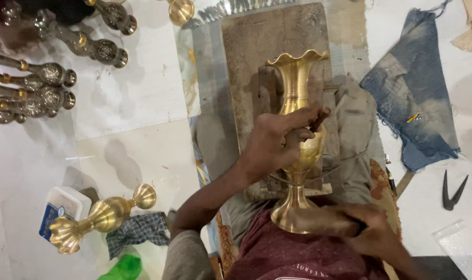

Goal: The person sits on the floor with a brass vase held against a wooden board on their lap. They hold a small punch against the vase's body and strike it with a wooden mallet, working around the surface to shape and decorate the brass vase.

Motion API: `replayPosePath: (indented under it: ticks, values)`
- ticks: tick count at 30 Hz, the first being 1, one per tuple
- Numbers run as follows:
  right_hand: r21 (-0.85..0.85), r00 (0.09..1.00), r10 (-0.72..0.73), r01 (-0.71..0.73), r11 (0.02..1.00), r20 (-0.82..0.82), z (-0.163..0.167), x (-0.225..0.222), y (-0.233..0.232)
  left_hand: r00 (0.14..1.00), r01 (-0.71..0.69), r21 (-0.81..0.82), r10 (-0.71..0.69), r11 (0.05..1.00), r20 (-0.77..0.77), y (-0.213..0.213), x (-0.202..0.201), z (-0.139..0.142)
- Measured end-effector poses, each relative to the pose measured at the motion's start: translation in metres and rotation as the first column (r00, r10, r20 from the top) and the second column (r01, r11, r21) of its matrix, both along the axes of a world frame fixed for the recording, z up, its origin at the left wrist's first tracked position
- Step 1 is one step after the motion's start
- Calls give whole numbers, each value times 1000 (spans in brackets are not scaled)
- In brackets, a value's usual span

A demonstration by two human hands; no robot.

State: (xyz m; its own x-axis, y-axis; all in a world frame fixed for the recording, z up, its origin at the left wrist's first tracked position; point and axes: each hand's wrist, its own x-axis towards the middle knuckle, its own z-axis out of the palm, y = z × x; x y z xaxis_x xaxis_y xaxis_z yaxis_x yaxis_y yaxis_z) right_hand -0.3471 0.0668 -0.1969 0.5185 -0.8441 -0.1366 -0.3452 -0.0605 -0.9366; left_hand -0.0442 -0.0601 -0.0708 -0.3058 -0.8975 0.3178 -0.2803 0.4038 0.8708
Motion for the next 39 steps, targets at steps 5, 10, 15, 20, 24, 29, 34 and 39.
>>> replayPosePath:
  ticks: [5, 10, 15, 20, 24, 29, 34, 39]
  values:
    - [-69, 839, -540, 543, 837, 62, 17, -1, -20, 946, 67, -79, -38, 995, 323, -12, -12, 3]
    - [-125, 785, -598, 618, 776, 166, 56, -11, -45, 912, 151, 3, -140, 989, 386, -23, -13, -5]
    - [-325, 854, -511, 514, 794, 100, 85, -34, -60, 903, 261, -97, -208, 960, 377, -31, -15, -8]
    - [-392, 887, -458, 442, 807, 57, 92, -29, -54, 863, 342, -76, -280, 937, 420, -39, -17, -5]
    - [-89, 771, -627, 636, 766, 112, 88, -20, -39, 811, 365, 68, -353, 929, 468, -44, -19, 0]
    - [-387, 799, -599, 569, 726, 49, 66, -9, -20, 805, 464, -10, -417, 886, 423, -52, -15, 6]
    - [-531, 712, -670, 658, 534, 210, 36, 15, -6, 675, 627, 49, -574, 777, 463, -63, -11, 2]
    - [-887, 827, -554, 182, 425, -97, 18, 15, 20, 670, 680, -105, -556, 726, 492, -63, -7, -7]
